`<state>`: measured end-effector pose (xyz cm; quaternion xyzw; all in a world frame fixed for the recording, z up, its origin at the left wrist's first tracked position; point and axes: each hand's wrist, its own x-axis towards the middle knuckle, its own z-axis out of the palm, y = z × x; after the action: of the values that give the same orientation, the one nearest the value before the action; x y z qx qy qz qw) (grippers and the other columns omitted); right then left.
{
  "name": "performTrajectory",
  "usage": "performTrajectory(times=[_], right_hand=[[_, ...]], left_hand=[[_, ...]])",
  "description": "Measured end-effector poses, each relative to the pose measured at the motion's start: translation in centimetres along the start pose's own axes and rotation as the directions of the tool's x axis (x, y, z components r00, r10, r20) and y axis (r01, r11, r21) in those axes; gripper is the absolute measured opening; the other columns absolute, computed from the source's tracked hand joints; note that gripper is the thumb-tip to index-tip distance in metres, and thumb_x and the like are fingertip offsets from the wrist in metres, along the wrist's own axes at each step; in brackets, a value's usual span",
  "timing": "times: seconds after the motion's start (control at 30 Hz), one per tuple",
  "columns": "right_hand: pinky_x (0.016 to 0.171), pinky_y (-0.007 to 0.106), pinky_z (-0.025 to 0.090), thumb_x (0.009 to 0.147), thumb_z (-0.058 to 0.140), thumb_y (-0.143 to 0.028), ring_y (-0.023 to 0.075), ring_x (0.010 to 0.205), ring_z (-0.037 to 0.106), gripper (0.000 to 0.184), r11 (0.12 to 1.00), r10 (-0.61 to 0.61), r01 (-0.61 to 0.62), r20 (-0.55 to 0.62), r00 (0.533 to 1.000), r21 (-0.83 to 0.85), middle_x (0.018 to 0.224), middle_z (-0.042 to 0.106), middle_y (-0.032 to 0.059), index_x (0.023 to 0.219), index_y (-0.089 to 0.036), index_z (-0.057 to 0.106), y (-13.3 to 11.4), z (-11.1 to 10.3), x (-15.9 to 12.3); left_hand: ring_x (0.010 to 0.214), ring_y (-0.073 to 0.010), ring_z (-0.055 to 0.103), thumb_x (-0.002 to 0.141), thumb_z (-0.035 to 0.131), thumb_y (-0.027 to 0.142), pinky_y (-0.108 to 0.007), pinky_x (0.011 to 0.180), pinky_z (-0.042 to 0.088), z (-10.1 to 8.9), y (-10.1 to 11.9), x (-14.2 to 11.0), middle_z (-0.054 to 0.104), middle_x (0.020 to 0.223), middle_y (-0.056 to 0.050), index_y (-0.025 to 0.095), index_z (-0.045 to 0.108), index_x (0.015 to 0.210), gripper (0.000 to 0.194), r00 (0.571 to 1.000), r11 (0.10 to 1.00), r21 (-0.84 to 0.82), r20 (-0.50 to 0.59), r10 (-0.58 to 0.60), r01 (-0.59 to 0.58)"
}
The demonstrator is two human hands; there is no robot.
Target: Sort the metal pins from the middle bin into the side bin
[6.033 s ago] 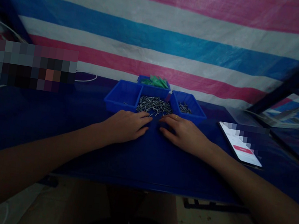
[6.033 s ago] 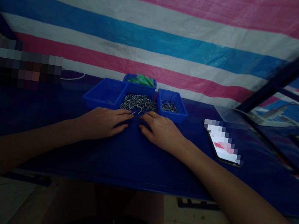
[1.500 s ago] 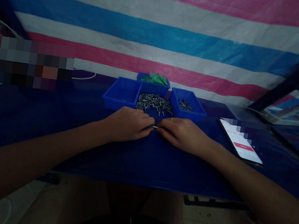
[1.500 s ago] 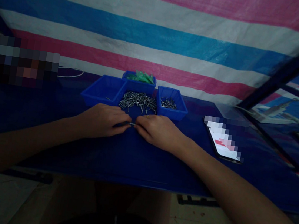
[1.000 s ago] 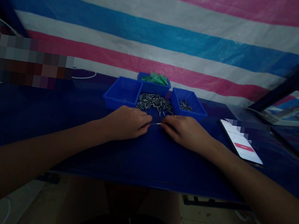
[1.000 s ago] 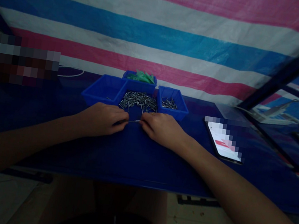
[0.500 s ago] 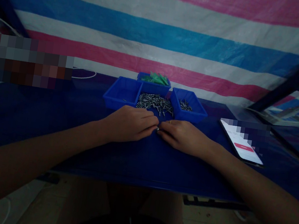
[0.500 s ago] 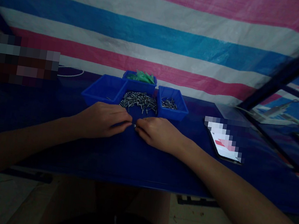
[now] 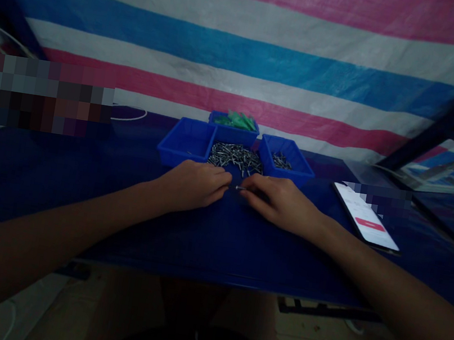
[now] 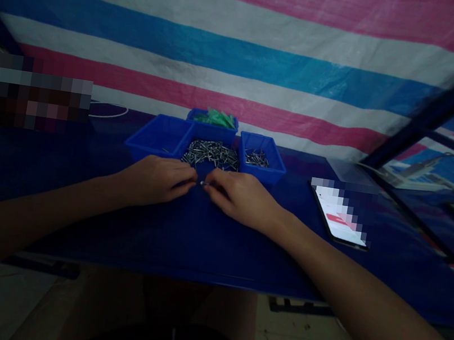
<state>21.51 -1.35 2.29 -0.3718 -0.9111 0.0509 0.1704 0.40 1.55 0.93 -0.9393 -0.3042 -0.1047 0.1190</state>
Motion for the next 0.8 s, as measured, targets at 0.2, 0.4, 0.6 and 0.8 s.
performTrajectory(times=[0.2,0.4,0.6,0.8], right_hand=[[0.071,0.025,0.044,0.090,0.044,-0.026,0.0129,0.077,0.059,0.025,0.992,-0.114,0.112,0.028,0.993,0.055,0.082,0.063,0.0026,0.110,-0.015,0.053,-0.44,-0.08,-0.18],[0.069,0.026,0.045,0.090,0.043,-0.025,0.0138,0.075,0.060,0.028,0.990,-0.141,0.141,0.034,0.989,0.020,0.081,0.064,0.0031,0.114,-0.015,0.052,-0.35,0.05,-0.18],[0.067,0.025,0.044,0.090,0.045,-0.030,0.0136,0.074,0.060,0.027,0.989,-0.147,0.147,0.015,0.989,-0.010,0.079,0.064,0.0032,0.110,-0.014,0.054,-0.50,-0.19,-0.26],[0.066,0.025,0.044,0.088,0.047,-0.044,0.0135,0.072,0.060,0.035,0.990,-0.137,0.137,0.015,0.990,-0.017,0.076,0.064,0.0028,0.102,-0.014,0.058,-0.68,-0.18,-0.26]], left_hand=[[0.074,-0.0156,0.062,0.087,0.044,0.022,-0.025,0.056,0.037,-0.02,0.17,-0.05,0.063,0.080,-0.001,0.016,0.055,0.086,0.013,0.998,0.998,-0.023,0.009,0.061,-0.061],[0.073,-0.0151,0.062,0.086,0.044,0.022,-0.024,0.056,0.038,-0.05,0.13,-0.06,0.063,0.079,-0.001,0.016,0.055,0.085,0.012,0.998,0.998,-0.031,0.012,0.062,-0.062],[0.072,-0.0148,0.062,0.086,0.046,0.022,-0.024,0.055,0.037,0.06,0.12,-0.06,0.063,0.078,-0.001,0.016,0.056,0.085,0.011,0.997,0.997,-0.024,-0.010,0.077,-0.077],[0.066,-0.0140,0.059,0.087,0.046,0.025,-0.024,0.052,0.034,0.12,0.10,-0.16,0.061,0.072,-0.001,0.016,0.056,0.081,0.014,0.988,0.988,0.038,-0.041,0.150,-0.149]])
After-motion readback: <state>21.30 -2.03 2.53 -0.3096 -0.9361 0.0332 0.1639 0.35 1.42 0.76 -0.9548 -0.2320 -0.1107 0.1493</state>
